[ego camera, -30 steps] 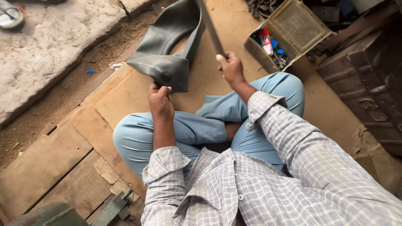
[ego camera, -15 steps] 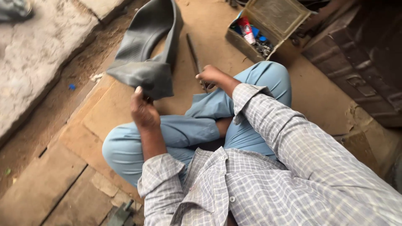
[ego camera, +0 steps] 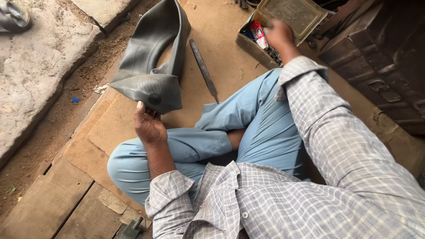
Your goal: The person sits on the ground repairing a rubber inner tube. They rasp the area around a hole with a metal file, take a rubber patch and adhesive from a plastic box, press the patch onto the tube, then file again and lift the tube.
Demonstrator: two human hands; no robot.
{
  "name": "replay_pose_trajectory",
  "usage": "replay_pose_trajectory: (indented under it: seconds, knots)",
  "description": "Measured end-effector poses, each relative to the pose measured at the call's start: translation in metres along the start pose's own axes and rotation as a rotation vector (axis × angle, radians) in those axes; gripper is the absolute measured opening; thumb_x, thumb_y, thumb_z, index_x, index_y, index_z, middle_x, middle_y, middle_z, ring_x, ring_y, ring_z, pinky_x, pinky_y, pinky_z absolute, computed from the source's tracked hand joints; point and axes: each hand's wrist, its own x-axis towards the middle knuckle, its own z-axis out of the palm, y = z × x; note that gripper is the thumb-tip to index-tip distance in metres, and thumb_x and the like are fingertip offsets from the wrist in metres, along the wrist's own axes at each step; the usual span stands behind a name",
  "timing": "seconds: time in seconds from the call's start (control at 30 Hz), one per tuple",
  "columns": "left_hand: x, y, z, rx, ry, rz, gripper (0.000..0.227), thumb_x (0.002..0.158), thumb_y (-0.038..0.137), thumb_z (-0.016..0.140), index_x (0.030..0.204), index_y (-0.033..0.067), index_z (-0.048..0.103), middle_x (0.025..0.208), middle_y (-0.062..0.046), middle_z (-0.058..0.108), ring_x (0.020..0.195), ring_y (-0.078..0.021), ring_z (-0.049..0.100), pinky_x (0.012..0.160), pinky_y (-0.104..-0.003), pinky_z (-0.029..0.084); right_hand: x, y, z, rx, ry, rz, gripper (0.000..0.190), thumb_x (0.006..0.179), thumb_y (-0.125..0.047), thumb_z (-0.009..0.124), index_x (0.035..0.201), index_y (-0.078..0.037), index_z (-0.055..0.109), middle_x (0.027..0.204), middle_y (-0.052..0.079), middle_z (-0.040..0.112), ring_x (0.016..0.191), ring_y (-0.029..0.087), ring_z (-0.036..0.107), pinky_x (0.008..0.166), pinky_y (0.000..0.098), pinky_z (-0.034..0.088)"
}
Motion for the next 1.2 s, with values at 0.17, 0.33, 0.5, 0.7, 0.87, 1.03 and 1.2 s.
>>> replay_pose_trajectory:
  seconds: [0.17, 0.33, 0.5, 0.7, 0.87, 1.03, 1.2]
  knots:
    - [0.004, -0.004, -0.005, 0.041, 0.032, 0.008, 0.045, 0.094, 0.038, 0.063, 0.122, 0.0024, 0.06, 0.109, -0.007, 0.057, 0.106, -0.021, 0.053, 0.102, -0.041, 0.042, 0.017, 0.044, 0.021, 0.26, -0.16, 0.324, 0.029, 0.088, -0.027, 0.079, 0.103, -0.003, 0.074, 0.095, 0.014, 0.075, 0.074, 0.024, 0.071, 0.068, 0.041, 0.054]
    - [0.004, -0.006, -0.008, 0.064, 0.071, -0.01, 0.044, 0.093, 0.039, 0.062, 0.12, 0.0044, 0.06, 0.109, -0.007, 0.057, 0.104, -0.0205, 0.053, 0.099, -0.039, 0.042, 0.028, 0.063, 0.029, 0.173, -0.263, 0.369, 0.021, 0.093, -0.023, 0.076, 0.097, -0.002, 0.075, 0.081, 0.01, 0.077, 0.063, 0.014, 0.072, 0.06, 0.0317, 0.056]
    - [0.0, -0.004, -0.007, 0.037, 0.02, 0.023, 0.044, 0.097, 0.041, 0.061, 0.12, 0.0037, 0.06, 0.109, -0.008, 0.056, 0.103, -0.0209, 0.05, 0.096, -0.039, 0.041, 0.019, 0.04, 0.01, 0.129, -0.29, 0.525, 0.021, 0.092, -0.024, 0.073, 0.092, -0.004, 0.073, 0.074, 0.007, 0.075, 0.065, 0.014, 0.075, 0.064, 0.0326, 0.058]
    - [0.002, -0.004, -0.01, 0.025, 0.032, 0.022, 0.04, 0.098, 0.041, 0.062, 0.115, 0.0043, 0.061, 0.105, -0.008, 0.056, 0.104, -0.0215, 0.053, 0.099, -0.041, 0.044, 0.013, 0.054, 0.011, -0.052, -0.305, 0.494, 0.021, 0.093, -0.023, 0.073, 0.093, -0.003, 0.076, 0.08, 0.01, 0.076, 0.076, 0.018, 0.074, 0.073, 0.0357, 0.058]
    - [-0.004, 0.001, -0.002, 0.05, 0.06, 0.015, 0.039, 0.095, 0.041, 0.061, 0.112, 0.006, 0.063, 0.103, -0.006, 0.058, 0.099, -0.0184, 0.053, 0.094, -0.037, 0.044, 0.008, 0.047, 0.017, -0.201, -0.31, 0.424, 0.019, 0.092, -0.023, 0.074, 0.097, -0.004, 0.077, 0.088, 0.012, 0.077, 0.086, 0.022, 0.074, 0.079, 0.0386, 0.056]
    - [0.001, -0.004, -0.013, 0.034, 0.024, 0.058, 0.035, 0.099, 0.04, 0.062, 0.109, 0.006, 0.062, 0.099, -0.005, 0.055, 0.093, -0.0172, 0.048, 0.088, -0.035, 0.041, 0.013, 0.04, 0.022, -0.34, -0.296, 0.346, 0.019, 0.091, -0.022, 0.075, 0.1, -0.005, 0.079, 0.096, 0.014, 0.079, 0.097, 0.027, 0.073, 0.086, 0.0416, 0.054]
    - [0.0, -0.003, -0.008, 0.028, 0.085, 0.027, 0.037, 0.097, 0.041, 0.061, 0.109, 0.0059, 0.062, 0.099, -0.004, 0.056, 0.096, -0.0175, 0.052, 0.091, -0.035, 0.043, 0.024, 0.052, 0.042, -0.444, -0.239, 0.287, 0.024, 0.089, -0.022, 0.074, 0.108, -0.008, 0.079, 0.113, 0.018, 0.073, 0.108, 0.034, 0.069, 0.088, 0.0443, 0.054]
